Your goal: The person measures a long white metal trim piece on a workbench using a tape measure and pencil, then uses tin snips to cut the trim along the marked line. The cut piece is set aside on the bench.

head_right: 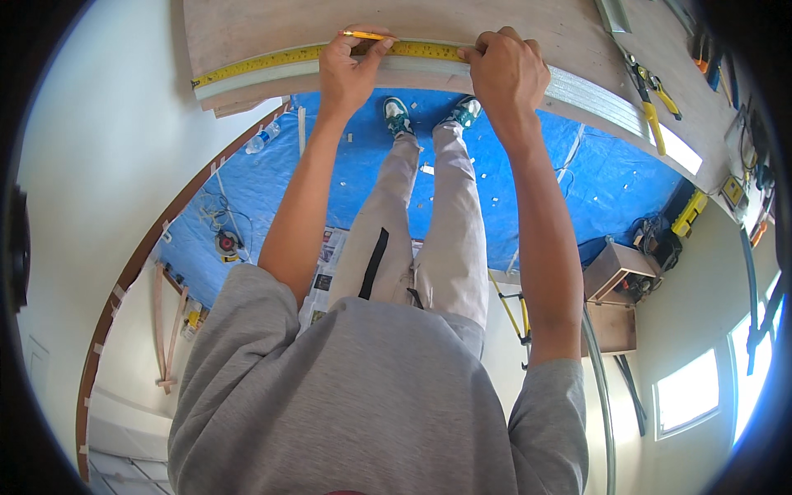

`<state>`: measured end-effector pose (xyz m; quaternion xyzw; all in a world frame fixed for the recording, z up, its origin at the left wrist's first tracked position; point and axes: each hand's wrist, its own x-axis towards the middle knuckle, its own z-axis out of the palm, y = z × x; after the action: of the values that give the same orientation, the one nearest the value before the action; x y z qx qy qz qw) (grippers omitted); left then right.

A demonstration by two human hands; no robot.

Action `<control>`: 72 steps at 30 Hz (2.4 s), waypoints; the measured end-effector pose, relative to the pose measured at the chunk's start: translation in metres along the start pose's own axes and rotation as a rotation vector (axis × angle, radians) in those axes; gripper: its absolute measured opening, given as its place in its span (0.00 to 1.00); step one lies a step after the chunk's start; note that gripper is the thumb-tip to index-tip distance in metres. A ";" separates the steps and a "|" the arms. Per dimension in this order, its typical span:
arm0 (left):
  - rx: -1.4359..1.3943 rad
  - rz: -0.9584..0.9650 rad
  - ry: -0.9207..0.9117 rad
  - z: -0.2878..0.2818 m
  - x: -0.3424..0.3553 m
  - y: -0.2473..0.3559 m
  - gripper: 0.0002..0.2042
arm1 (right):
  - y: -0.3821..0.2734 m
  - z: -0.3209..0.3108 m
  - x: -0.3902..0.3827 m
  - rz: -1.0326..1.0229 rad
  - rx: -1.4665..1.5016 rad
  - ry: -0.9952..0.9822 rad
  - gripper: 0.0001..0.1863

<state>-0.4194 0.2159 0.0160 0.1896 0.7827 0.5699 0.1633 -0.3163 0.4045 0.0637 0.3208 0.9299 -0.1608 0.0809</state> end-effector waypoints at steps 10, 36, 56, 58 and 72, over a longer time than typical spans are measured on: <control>0.019 0.038 0.006 0.001 0.001 -0.004 0.04 | 0.000 0.000 0.000 0.001 -0.002 0.005 0.13; 0.064 0.058 -0.006 0.001 0.003 -0.002 0.05 | 0.004 0.005 0.000 -0.040 0.008 0.047 0.14; 0.080 0.066 0.032 0.004 0.002 -0.003 0.04 | 0.004 0.005 -0.001 -0.033 0.003 0.043 0.14; 0.078 0.065 0.041 0.005 0.002 -0.004 0.04 | 0.005 0.006 -0.001 -0.037 0.001 0.043 0.14; -0.004 0.040 0.035 0.003 0.000 -0.004 0.04 | 0.007 0.008 0.000 -0.047 -0.024 0.045 0.15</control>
<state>-0.4185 0.2171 0.0110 0.1948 0.7805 0.5776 0.1384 -0.3119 0.4067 0.0547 0.3012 0.9407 -0.1440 0.0599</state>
